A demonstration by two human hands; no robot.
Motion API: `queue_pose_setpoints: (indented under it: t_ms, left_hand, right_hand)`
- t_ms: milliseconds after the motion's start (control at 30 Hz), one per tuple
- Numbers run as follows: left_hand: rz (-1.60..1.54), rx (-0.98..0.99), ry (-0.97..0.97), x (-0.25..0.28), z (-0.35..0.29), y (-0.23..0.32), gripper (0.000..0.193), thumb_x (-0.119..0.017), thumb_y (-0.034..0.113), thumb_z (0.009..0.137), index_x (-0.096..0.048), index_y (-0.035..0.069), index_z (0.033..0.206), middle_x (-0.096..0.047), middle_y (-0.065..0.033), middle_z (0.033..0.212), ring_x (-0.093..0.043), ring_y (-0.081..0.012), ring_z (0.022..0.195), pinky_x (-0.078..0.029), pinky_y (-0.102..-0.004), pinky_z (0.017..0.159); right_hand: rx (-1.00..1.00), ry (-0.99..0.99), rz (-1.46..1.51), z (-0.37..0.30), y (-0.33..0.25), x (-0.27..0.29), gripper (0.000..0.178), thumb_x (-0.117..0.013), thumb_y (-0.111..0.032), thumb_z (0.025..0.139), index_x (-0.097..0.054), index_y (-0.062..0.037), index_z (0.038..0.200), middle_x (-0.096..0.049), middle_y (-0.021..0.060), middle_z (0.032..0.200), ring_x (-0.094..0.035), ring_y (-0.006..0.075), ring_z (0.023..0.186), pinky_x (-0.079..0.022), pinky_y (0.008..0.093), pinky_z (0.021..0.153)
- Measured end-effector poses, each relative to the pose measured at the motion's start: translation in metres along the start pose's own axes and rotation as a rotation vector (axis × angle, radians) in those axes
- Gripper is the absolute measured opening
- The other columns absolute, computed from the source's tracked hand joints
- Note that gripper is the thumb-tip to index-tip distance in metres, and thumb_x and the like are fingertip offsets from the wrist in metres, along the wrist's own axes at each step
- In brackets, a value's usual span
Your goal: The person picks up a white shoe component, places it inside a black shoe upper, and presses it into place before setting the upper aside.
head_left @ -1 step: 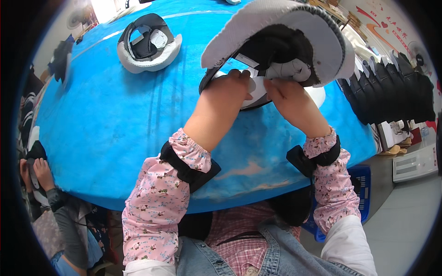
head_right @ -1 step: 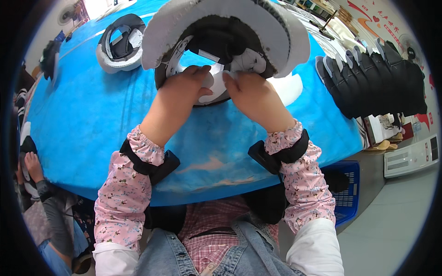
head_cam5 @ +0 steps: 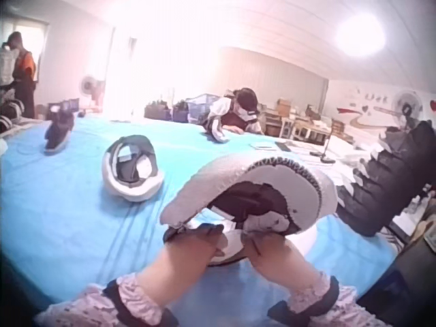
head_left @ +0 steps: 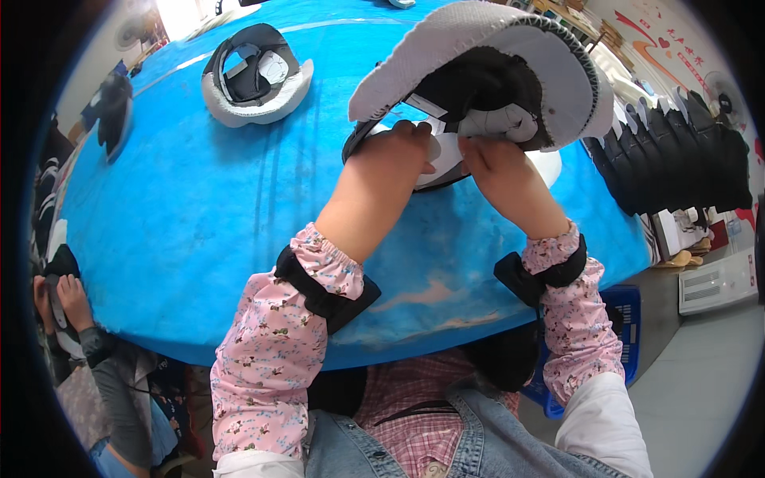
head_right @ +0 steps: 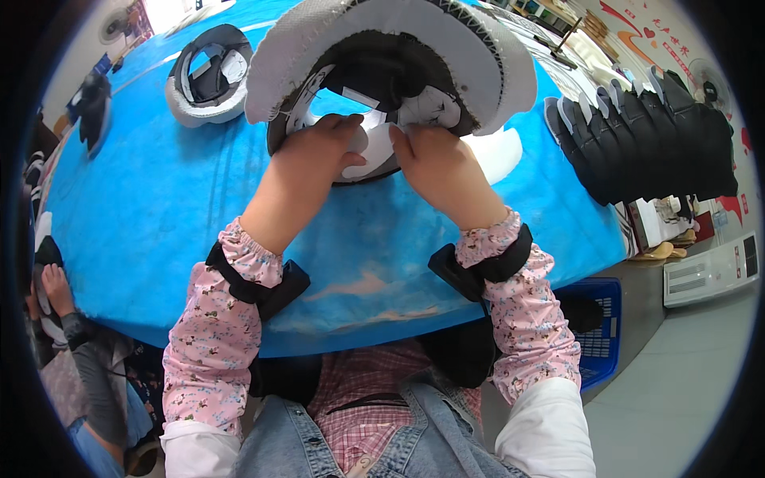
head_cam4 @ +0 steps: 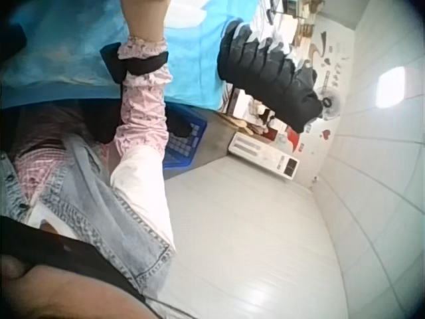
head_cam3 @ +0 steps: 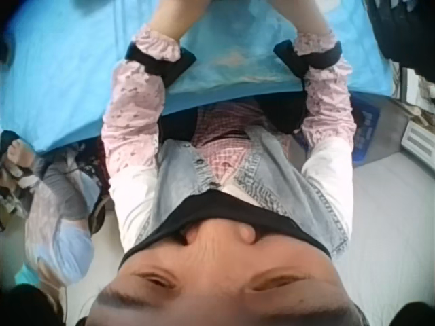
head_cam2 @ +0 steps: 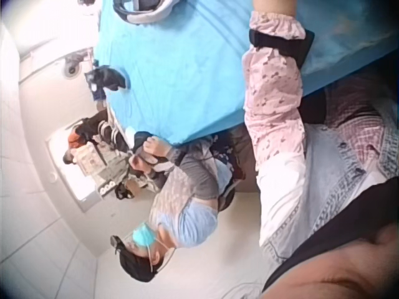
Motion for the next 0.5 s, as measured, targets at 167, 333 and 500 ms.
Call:
queue_pose_setpoints:
  t_ms: [167, 333, 500]
  left_hand:
    - [-0.051, -0.030, 0.020, -0.002, 0.000, -0.004, 0.032, -0.059, 0.018, 0.079, -0.056, 0.003, 0.106, -0.058, -0.0144, 0.101, -0.058, -0.0314, 0.080, -0.048, -0.0354, 0.069]
    - [-0.049, -0.075, 0.089, 0.002, -0.001, -0.002, 0.019, -0.061, 0.009, 0.074, -0.055, 0.001, 0.091, -0.058, -0.0161, 0.090, -0.060, -0.0306, 0.075, -0.049, -0.0368, 0.063]
    - [-0.068, -0.002, 0.009, -0.006, 0.001, -0.007, 0.033, -0.061, 0.018, 0.076, -0.056, 0.005, 0.106, -0.058, -0.0134, 0.099, -0.057, -0.0318, 0.082, -0.046, -0.0362, 0.071]
  right_hand:
    - [-0.121, 0.022, -0.019, -0.003, 0.009, -0.005, 0.017, -0.055, -0.018, 0.082, -0.059, -0.0033, 0.076, -0.056, 0.0164, 0.062, -0.056, 0.0334, 0.056, -0.045, 0.0400, 0.050]
    - [-0.152, 0.002, -0.057, -0.001, 0.007, -0.004, 0.014, -0.056, -0.016, 0.079, -0.060, -0.0038, 0.073, -0.056, 0.0165, 0.060, -0.056, 0.0338, 0.056, -0.046, 0.0395, 0.050]
    - [-0.157, -0.041, -0.072, -0.004, 0.012, -0.007, 0.015, -0.056, -0.015, 0.076, -0.059, -0.0035, 0.068, -0.056, 0.0155, 0.060, -0.056, 0.0338, 0.056, -0.047, 0.0399, 0.051]
Point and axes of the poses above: each hand's wrist, its own z-axis towards the middle knuckle, its own x-axis out of the back of the hand, y = z × x, the point moved 8 cm from there along z, towards the middle knuckle
